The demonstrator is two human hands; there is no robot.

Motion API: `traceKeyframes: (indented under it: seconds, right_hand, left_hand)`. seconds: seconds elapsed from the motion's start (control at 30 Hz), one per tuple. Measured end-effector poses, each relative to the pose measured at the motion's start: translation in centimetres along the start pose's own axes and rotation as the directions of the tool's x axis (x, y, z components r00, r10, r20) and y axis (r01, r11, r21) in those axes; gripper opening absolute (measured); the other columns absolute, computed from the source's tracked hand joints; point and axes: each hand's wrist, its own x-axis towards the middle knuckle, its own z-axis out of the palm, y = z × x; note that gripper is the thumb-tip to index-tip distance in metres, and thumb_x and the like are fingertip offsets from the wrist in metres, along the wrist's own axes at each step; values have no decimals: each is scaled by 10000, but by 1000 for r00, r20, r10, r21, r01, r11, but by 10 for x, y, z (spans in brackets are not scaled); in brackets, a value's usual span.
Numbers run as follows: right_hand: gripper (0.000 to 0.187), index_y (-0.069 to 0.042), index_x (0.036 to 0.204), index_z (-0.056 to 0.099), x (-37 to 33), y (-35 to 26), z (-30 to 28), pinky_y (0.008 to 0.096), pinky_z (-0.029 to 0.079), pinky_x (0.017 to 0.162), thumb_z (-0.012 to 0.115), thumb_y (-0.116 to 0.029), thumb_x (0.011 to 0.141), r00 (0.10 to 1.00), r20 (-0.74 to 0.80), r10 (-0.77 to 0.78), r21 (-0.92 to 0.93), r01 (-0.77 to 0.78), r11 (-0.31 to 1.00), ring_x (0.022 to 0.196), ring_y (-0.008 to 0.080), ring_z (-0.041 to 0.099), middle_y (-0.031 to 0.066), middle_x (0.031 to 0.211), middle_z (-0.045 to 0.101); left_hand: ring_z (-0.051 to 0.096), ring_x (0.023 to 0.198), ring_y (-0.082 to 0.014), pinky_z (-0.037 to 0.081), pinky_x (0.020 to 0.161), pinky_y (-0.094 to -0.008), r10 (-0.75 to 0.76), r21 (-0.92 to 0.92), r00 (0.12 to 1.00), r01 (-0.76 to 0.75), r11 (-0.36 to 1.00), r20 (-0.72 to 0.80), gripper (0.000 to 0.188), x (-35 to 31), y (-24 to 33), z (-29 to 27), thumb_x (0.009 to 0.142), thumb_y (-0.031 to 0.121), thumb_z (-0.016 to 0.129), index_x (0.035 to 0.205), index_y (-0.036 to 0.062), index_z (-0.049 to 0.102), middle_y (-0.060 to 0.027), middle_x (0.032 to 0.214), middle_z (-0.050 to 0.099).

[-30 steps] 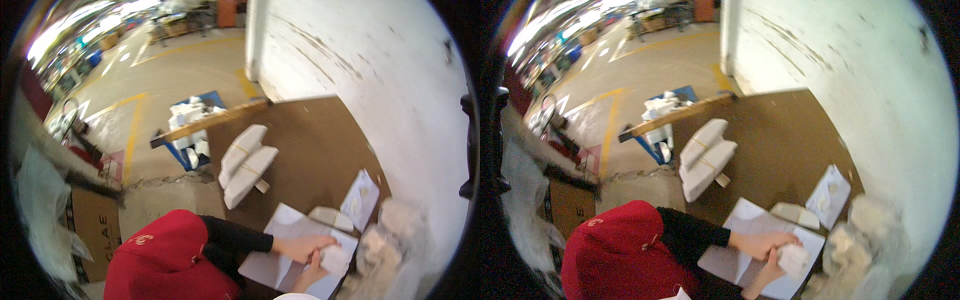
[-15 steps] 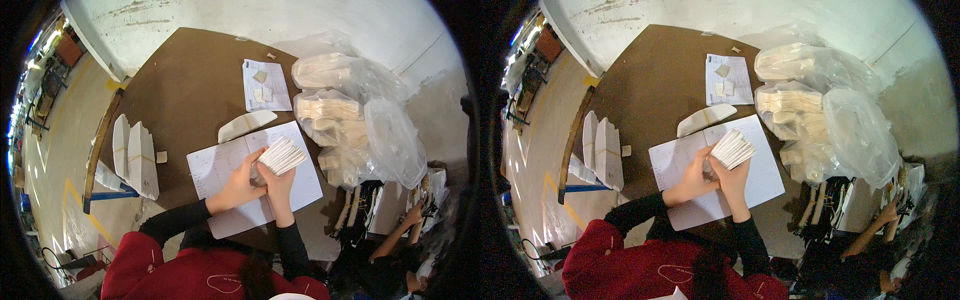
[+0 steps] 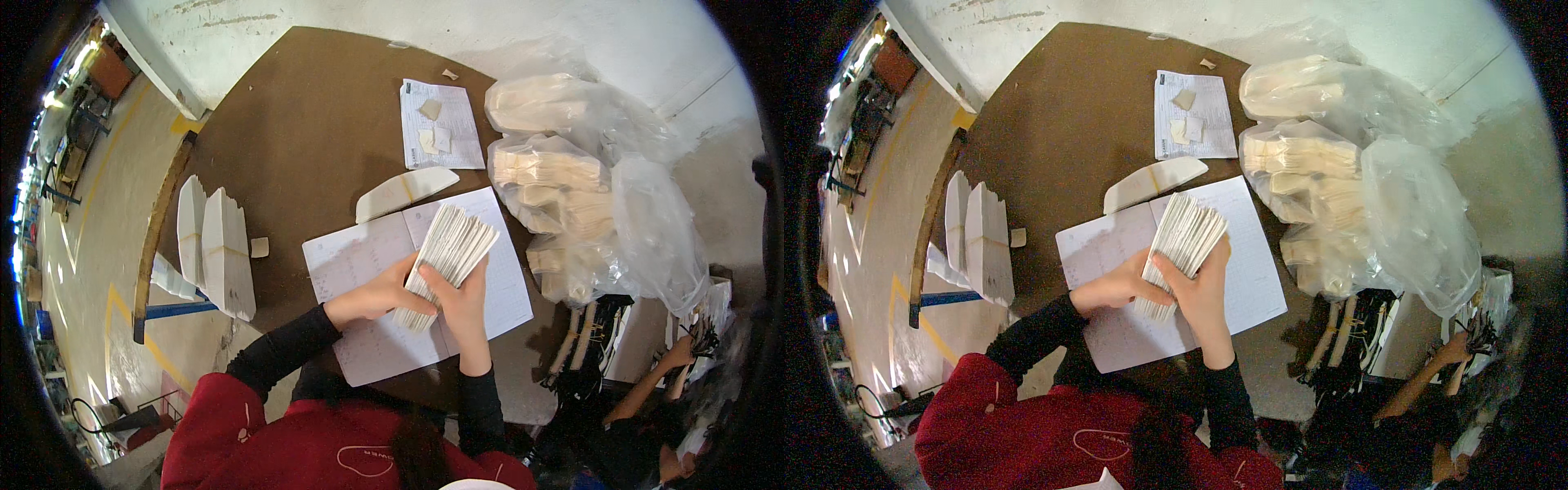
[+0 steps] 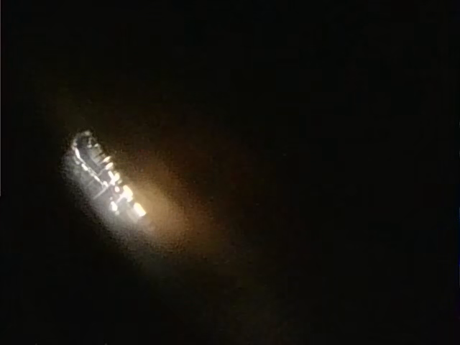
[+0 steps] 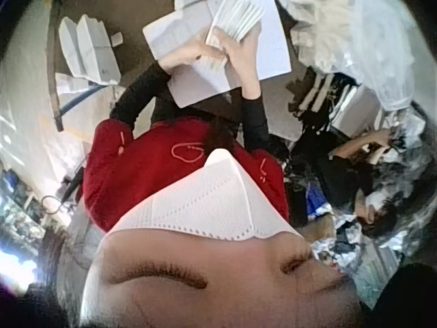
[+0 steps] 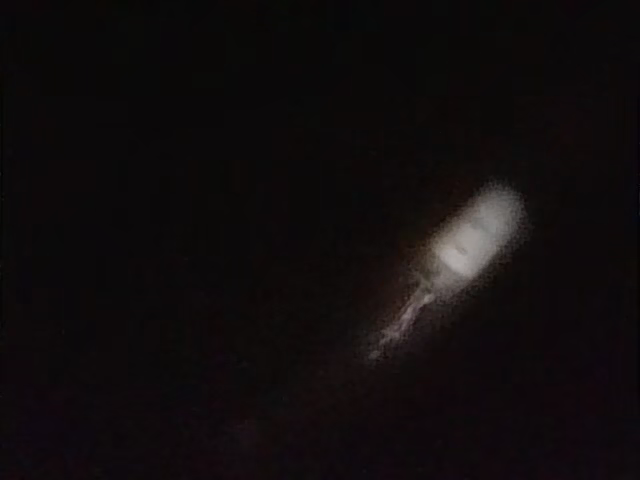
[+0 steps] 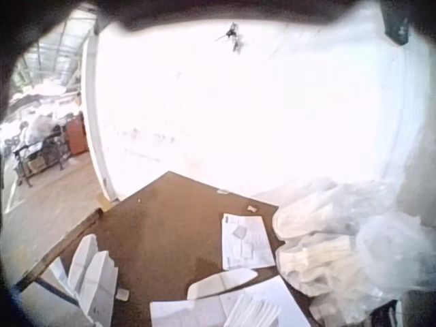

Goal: The person counts stacks of white paper strips at a table, bundles them with rubber bands, and writes on a notebook. Another person works nearby with black strips.

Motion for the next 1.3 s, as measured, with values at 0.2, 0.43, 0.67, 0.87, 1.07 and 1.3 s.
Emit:
traceKeyframes:
  seconds: [0.2, 0.43, 0.67, 0.87, 1.07, 1.3]
  right_hand:
    - [1105, -114, 1550, -41, -2, -17, 3, 442, 328, 1090, 746, -94, 774, 953, -242, -185, 209, 237, 949, 1308, 302, 370, 194, 1487, 266]
    - [1031, -324, 1522, -179, -3, -11, 6, 397, 509, 947, 606, -69, 905, 944, -232, -233, 265, 292, 919, 1169, 265, 526, 184, 1505, 303]
    - [1214, -346, 1517, -161, 0, -15, -1, 383, 546, 895, 726, 36, 781, 962, -203, -180, 268, 232, 935, 1167, 267, 546, 190, 1448, 371]
    - [1171, -342, 1532, -111, -4, -14, -2, 368, 542, 894, 717, 38, 797, 972, -176, -157, 272, 202, 941, 1163, 242, 562, 189, 1363, 449]
    - [1013, -308, 1531, -104, -7, -12, 4, 370, 505, 920, 622, 10, 900, 961, -207, -183, 289, 238, 927, 1139, 242, 579, 227, 1333, 481]
    - [474, -46, 1451, 288, -2, -10, -2, 296, 462, 895, 461, -57, 1010, 962, -133, -239, 94, 252, 963, 1088, 194, 591, 217, 1208, 584]
  left_hand:
    - [482, 1240, -197, 365, 1056, -339, 110, -94, 984, -124, 988, -143, 906, 3, -7, 0, 656, -14, 807, 1438, 15, 348, -87, 1312, 530]
    - [492, 1242, -208, 364, 1059, -358, 127, -138, 966, -161, 977, -227, 917, 3, -10, -6, 644, -23, 801, 1441, 27, 350, -86, 1311, 543]
    - [493, 1239, -209, 365, 1054, -360, 139, -106, 970, -162, 981, -199, 904, 2, -5, -6, 640, -19, 799, 1431, 21, 363, -91, 1309, 543]
    - [499, 1225, -209, 368, 1050, -359, 133, -155, 976, -160, 975, -171, 878, 3, -11, -8, 636, -8, 804, 1405, 11, 382, -97, 1290, 550]
    - [491, 1232, -201, 368, 1052, -353, 109, -163, 980, -136, 977, -165, 881, 2, -10, -9, 637, -11, 805, 1405, 8, 374, -96, 1299, 539]
    - [480, 1245, -189, 357, 1065, -342, 155, -81, 960, -178, 981, -234, 922, 2, -8, -5, 640, 5, 841, 1428, 19, 363, -74, 1323, 534]
